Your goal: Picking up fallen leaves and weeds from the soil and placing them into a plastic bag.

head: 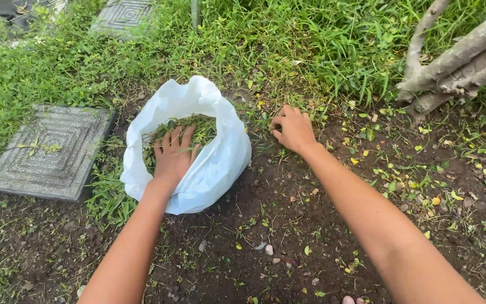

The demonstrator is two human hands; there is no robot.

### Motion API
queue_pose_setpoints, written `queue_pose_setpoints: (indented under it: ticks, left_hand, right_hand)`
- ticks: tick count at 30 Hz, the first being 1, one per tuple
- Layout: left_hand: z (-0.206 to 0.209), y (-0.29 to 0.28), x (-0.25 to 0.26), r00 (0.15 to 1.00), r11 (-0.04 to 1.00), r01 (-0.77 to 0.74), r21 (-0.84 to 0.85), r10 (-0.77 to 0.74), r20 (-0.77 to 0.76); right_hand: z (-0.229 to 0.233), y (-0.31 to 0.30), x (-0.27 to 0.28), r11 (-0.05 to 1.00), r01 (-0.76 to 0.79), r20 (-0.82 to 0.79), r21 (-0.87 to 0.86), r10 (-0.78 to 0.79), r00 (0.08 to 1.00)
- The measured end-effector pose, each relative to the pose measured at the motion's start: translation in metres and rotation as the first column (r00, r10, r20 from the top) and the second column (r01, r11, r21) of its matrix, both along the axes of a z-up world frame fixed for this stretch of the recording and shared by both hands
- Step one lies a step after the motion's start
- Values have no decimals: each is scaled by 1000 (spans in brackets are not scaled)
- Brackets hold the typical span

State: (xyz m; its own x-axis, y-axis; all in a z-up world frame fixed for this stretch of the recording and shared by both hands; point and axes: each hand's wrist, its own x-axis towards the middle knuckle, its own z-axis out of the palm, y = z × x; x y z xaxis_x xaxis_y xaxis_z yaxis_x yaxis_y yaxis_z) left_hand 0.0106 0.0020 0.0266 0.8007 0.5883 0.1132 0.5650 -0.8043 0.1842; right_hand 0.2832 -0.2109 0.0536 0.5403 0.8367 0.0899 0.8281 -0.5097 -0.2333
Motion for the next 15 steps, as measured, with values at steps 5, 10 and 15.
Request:
queue_pose_setpoints:
  ticks: [5, 10, 15]
  left_hand:
    - [6, -2, -1, 1000, 998, 0, -57, -1, -25]
    - [6, -2, -1, 1000, 998, 1, -57, -1, -4]
    - [8, -4, -2, 1000, 998, 12, -65, -11, 14]
  right_hand:
    - [4, 0, 18, 999, -3, -93, -32, 0, 996]
    - [11, -11, 46, 957, -28, -237, 288, 100, 966]
    - [18, -24, 52, 980, -189, -288, 56, 197, 937]
